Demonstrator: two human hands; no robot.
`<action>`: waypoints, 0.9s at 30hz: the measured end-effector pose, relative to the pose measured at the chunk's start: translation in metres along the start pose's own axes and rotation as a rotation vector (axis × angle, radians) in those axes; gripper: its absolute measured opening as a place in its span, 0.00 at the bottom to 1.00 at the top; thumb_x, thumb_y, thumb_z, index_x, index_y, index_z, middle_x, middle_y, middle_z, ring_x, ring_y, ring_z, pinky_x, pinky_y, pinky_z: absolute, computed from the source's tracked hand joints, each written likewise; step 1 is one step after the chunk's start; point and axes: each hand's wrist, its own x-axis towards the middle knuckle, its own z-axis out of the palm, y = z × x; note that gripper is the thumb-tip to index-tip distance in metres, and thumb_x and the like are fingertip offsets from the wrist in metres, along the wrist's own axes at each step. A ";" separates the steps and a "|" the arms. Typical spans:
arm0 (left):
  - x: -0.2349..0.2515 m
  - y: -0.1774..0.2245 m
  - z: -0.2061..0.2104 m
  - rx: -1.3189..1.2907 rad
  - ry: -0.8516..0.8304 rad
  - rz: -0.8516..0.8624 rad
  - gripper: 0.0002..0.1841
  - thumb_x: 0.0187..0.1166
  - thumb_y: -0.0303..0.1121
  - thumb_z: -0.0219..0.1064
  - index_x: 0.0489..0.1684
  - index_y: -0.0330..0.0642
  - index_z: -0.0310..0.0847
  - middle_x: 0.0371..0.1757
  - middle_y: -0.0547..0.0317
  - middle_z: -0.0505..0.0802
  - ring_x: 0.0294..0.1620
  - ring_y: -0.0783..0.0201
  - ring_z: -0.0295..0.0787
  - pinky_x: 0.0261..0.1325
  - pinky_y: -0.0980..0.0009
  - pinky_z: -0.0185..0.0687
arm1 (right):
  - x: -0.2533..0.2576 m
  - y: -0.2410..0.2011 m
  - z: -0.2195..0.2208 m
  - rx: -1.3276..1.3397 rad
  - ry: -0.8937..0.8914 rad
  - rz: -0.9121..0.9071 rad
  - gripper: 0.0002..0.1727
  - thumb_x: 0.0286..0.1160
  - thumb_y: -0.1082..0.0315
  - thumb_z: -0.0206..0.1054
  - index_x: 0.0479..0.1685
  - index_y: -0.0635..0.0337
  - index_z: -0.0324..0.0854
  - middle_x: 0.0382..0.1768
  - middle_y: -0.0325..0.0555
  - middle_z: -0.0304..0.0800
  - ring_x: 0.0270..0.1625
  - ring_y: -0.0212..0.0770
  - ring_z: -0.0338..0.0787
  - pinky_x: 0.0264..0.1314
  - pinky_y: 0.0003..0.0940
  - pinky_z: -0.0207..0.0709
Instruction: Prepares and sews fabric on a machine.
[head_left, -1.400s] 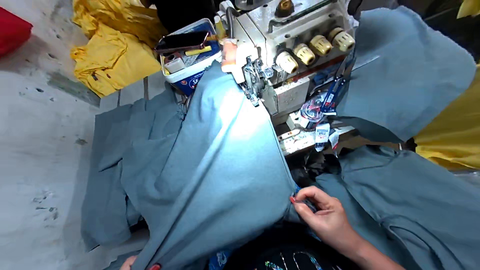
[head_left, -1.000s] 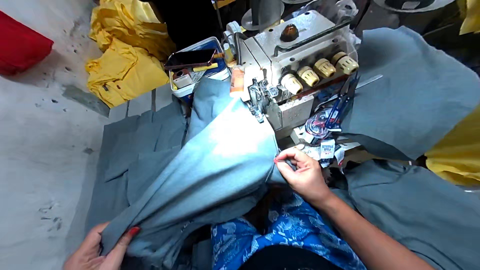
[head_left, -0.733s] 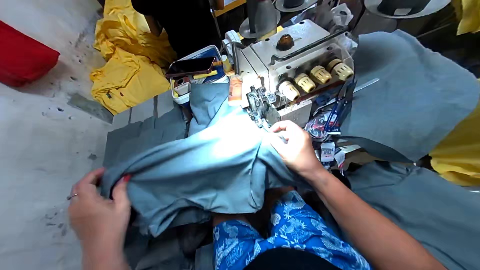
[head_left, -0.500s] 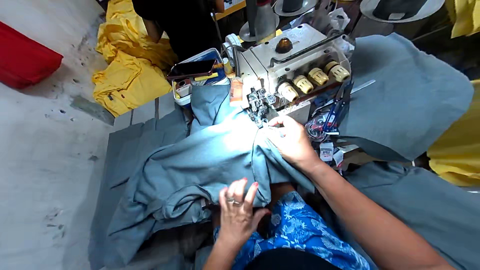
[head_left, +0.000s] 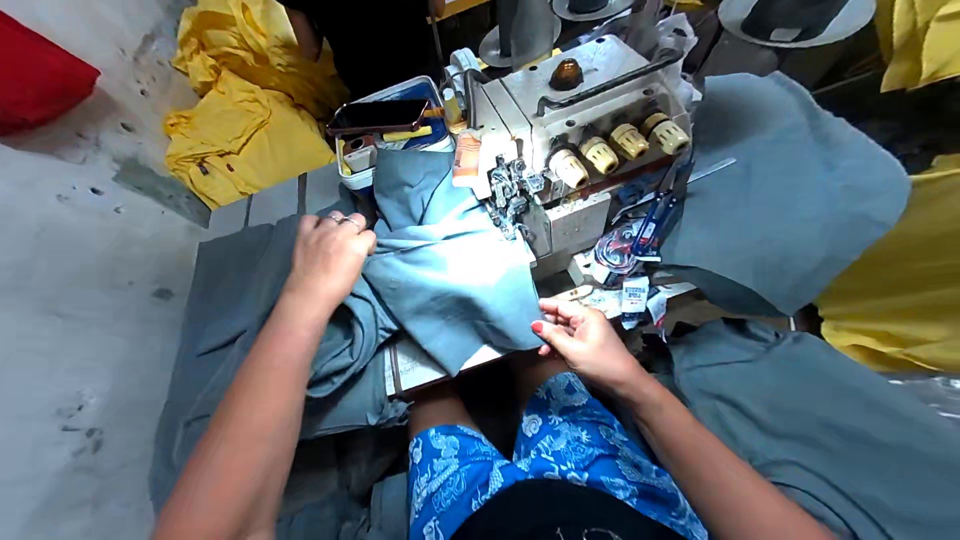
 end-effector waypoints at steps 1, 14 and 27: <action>0.007 0.009 0.002 0.011 -0.089 -0.078 0.07 0.73 0.13 0.67 0.38 0.30 0.91 0.51 0.32 0.91 0.60 0.28 0.86 0.62 0.28 0.69 | 0.000 0.002 0.000 -0.044 -0.001 -0.016 0.13 0.82 0.72 0.63 0.56 0.74 0.84 0.36 0.41 0.90 0.29 0.19 0.85 0.36 0.15 0.81; -0.040 0.211 0.110 -0.390 0.754 0.084 0.24 0.75 0.48 0.65 0.69 0.56 0.69 0.77 0.49 0.79 0.89 0.47 0.60 0.89 0.46 0.43 | -0.017 0.008 -0.001 -0.368 0.084 -0.280 0.20 0.89 0.64 0.52 0.32 0.67 0.82 0.19 0.39 0.77 0.22 0.22 0.76 0.29 0.16 0.72; -0.033 0.181 0.059 -0.217 0.652 0.208 0.13 0.82 0.29 0.62 0.49 0.56 0.93 0.55 0.62 0.98 0.66 0.57 0.91 0.75 0.42 0.67 | -0.014 -0.011 0.004 -0.061 0.130 -0.077 0.14 0.84 0.68 0.57 0.28 0.58 0.80 0.16 0.24 0.73 0.16 0.13 0.72 0.20 0.10 0.69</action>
